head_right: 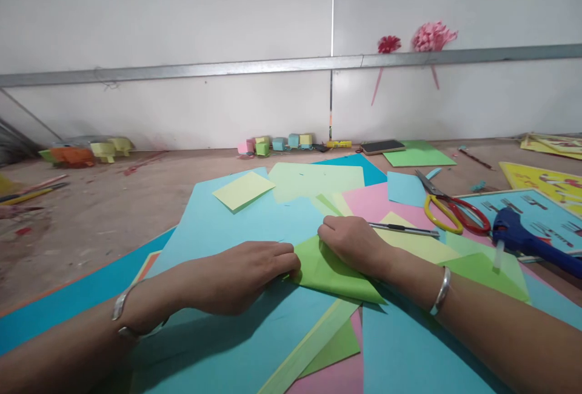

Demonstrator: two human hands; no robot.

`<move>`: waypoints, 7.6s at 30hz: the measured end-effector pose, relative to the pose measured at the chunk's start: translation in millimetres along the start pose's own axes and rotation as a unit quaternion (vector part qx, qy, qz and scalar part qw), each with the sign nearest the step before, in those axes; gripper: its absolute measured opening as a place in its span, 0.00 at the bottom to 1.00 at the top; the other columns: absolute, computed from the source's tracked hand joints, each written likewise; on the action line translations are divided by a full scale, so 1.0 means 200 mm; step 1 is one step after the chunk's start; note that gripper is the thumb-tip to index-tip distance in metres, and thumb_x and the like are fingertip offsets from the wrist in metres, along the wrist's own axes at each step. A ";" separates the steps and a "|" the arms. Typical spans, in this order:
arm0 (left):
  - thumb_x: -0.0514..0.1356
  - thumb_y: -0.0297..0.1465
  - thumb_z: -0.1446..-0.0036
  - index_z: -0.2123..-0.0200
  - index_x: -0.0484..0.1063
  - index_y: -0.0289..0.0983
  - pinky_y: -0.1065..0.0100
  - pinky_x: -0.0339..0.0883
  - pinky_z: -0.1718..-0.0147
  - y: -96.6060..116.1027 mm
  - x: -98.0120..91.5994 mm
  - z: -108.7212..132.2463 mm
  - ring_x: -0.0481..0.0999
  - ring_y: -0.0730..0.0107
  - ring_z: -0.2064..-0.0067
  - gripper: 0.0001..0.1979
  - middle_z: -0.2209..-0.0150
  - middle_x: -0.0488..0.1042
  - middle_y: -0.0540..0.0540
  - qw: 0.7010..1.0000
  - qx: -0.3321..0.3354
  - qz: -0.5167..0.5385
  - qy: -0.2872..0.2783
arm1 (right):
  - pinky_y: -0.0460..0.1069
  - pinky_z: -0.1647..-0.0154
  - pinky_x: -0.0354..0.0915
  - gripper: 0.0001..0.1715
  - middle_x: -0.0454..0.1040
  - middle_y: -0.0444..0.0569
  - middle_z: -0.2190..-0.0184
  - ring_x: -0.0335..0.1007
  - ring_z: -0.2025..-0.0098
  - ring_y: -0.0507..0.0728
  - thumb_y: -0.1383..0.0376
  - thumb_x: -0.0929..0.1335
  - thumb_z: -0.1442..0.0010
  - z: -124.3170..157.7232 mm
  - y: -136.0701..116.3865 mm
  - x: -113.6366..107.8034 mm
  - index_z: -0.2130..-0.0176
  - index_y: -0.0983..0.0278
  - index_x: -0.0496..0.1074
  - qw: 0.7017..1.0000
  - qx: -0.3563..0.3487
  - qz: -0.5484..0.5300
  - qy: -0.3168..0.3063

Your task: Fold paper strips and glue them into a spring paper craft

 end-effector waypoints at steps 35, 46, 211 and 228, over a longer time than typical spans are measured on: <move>0.47 0.23 0.35 0.45 0.64 0.38 0.65 0.63 0.63 0.12 0.09 -0.10 0.69 0.64 0.63 0.18 0.57 0.70 0.43 0.994 0.107 -0.012 0.027 | 0.46 0.69 0.55 0.10 0.69 0.47 0.70 0.63 0.68 0.53 0.70 0.62 0.37 -0.01 0.09 0.03 0.69 0.65 0.68 0.963 0.082 -0.253 -0.035; 0.46 0.29 0.32 0.44 0.66 0.48 0.68 0.59 0.71 0.14 -0.01 -0.19 0.69 0.68 0.68 0.18 0.61 0.71 0.48 0.995 0.094 0.033 -0.007 | 0.47 0.70 0.52 0.10 0.67 0.46 0.70 0.60 0.69 0.53 0.69 0.62 0.36 -0.01 0.09 0.03 0.70 0.64 0.67 0.964 0.097 -0.241 -0.050; 0.54 0.22 0.41 0.67 0.77 0.41 0.58 0.66 0.52 -0.16 -0.09 0.08 0.77 0.58 0.51 0.13 0.58 0.82 0.45 0.828 0.110 -0.034 0.548 | 0.56 0.53 0.75 0.15 0.80 0.52 0.55 0.76 0.54 0.62 0.64 0.74 0.46 0.07 0.20 -0.18 0.56 0.56 0.80 0.872 0.163 -0.395 0.239; 0.61 0.27 0.50 0.65 0.79 0.41 0.53 0.59 0.42 -0.49 0.00 0.05 0.70 0.54 0.43 0.10 0.56 0.80 0.45 0.689 -0.134 0.444 0.556 | 0.61 0.51 0.72 0.06 0.82 0.48 0.63 0.76 0.56 0.62 0.58 0.73 0.46 0.07 0.27 -0.13 0.66 0.55 0.82 0.786 0.292 -0.497 0.223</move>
Point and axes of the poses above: each hand's wrist, its own z-axis away from the middle knuckle, its own x-axis out of the palm, y = z × x, the point moved 6 cm from there along -z, towards the middle knuckle
